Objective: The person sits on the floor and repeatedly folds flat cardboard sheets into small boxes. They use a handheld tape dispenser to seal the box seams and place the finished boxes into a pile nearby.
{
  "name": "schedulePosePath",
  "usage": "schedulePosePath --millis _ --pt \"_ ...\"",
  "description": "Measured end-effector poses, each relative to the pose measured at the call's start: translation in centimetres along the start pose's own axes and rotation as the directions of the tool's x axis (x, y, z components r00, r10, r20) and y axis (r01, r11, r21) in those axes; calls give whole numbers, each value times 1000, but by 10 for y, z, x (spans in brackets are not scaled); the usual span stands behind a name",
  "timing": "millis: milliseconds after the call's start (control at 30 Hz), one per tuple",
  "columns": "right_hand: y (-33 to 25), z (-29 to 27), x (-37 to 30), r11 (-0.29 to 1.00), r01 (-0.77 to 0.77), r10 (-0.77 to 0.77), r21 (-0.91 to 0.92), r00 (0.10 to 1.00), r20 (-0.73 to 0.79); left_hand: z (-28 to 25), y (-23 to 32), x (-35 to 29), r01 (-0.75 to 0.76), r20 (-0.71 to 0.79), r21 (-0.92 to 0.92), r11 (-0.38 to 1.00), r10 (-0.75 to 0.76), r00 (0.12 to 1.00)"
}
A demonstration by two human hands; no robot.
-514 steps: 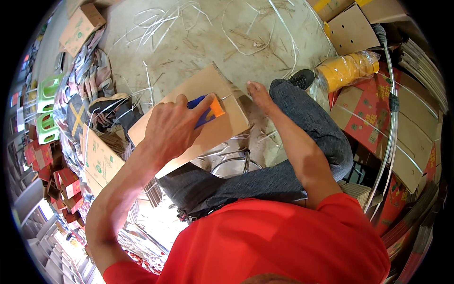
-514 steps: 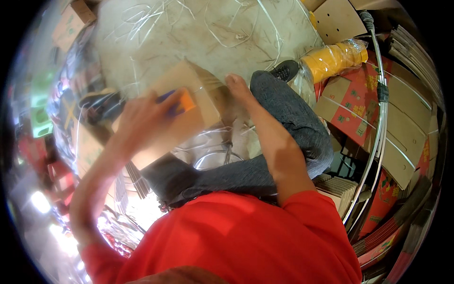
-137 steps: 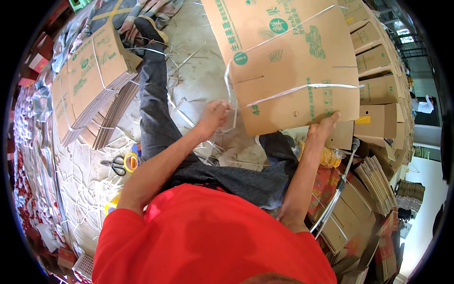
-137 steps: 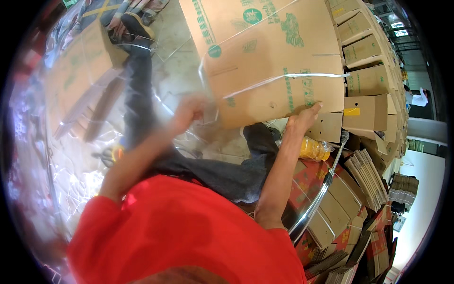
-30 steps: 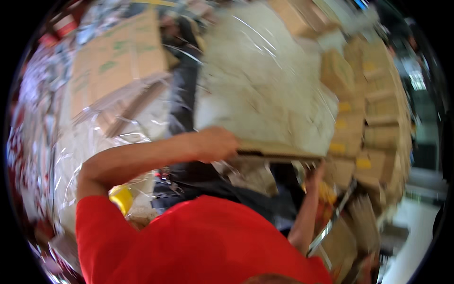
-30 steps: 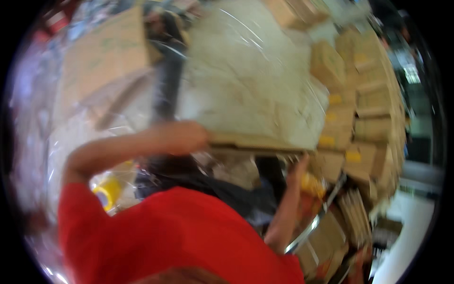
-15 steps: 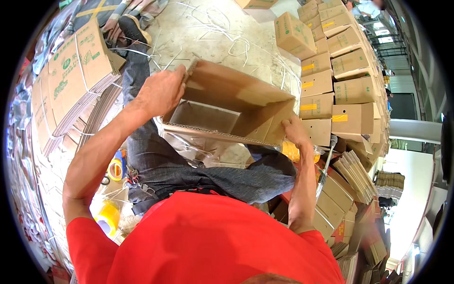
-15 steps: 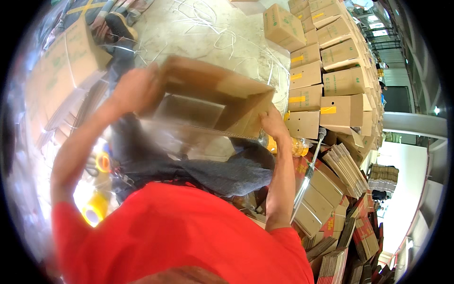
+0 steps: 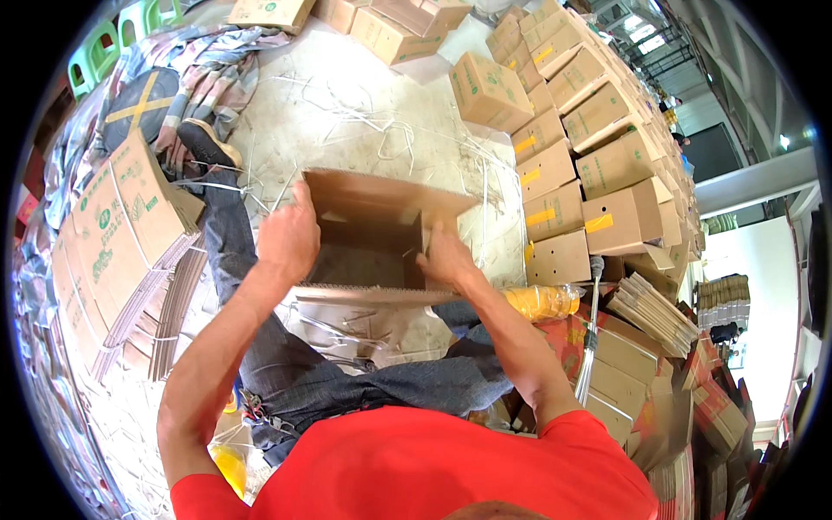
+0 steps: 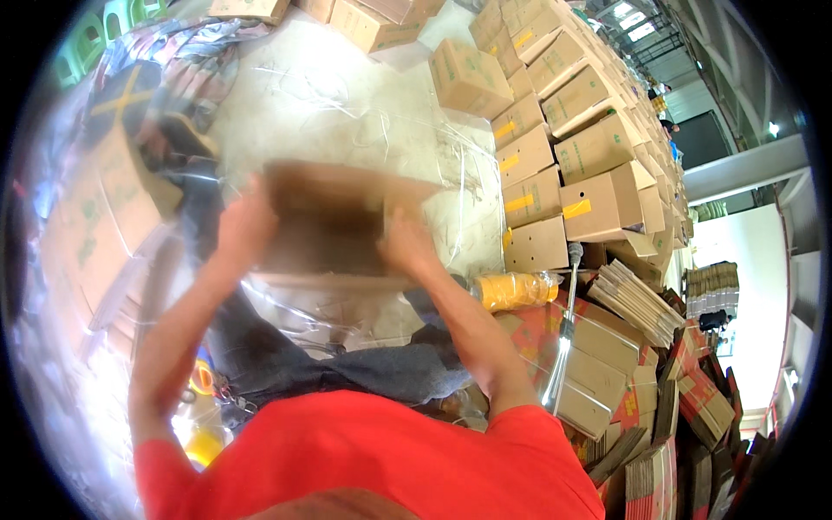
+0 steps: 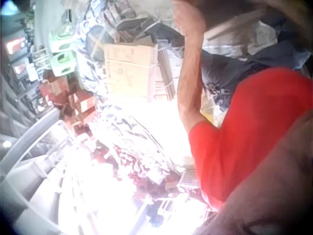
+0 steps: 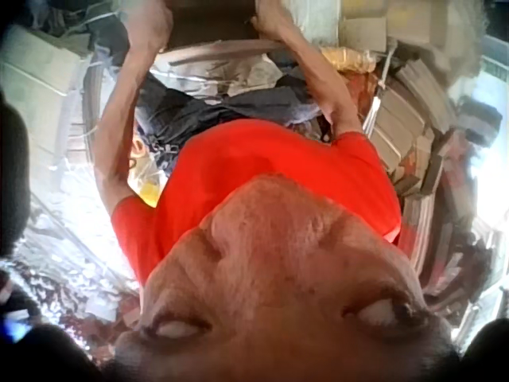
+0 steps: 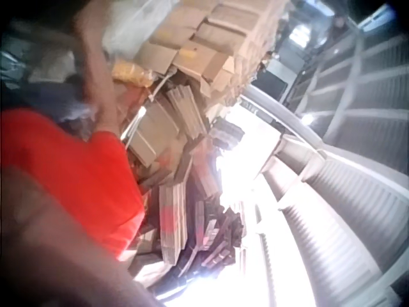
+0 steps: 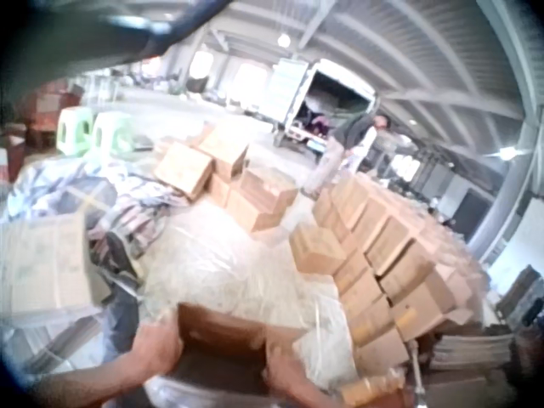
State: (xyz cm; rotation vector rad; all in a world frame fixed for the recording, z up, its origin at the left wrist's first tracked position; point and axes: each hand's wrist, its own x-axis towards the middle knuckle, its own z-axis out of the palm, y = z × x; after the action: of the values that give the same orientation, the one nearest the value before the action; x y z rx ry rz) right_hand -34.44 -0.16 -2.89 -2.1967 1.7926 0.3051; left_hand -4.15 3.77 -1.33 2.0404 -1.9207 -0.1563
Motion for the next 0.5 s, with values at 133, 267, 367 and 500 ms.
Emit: schedulePosePath --millis 133,267,367,500 --pt "13 23 1 998 39 -38 51 999 -23 15 16 -11 -44 16 -23 999 44 999" --pt "44 40 19 993 88 -79 83 991 -105 40 45 -24 -325 -44 -89 942 322 946" --pt "64 34 29 957 118 -125 265 992 9 46 47 -24 -392 13 -224 892 405 914" --pt "78 16 17 669 -171 -43 723 963 267 28 35 -37 -423 387 -433 796 588 710"
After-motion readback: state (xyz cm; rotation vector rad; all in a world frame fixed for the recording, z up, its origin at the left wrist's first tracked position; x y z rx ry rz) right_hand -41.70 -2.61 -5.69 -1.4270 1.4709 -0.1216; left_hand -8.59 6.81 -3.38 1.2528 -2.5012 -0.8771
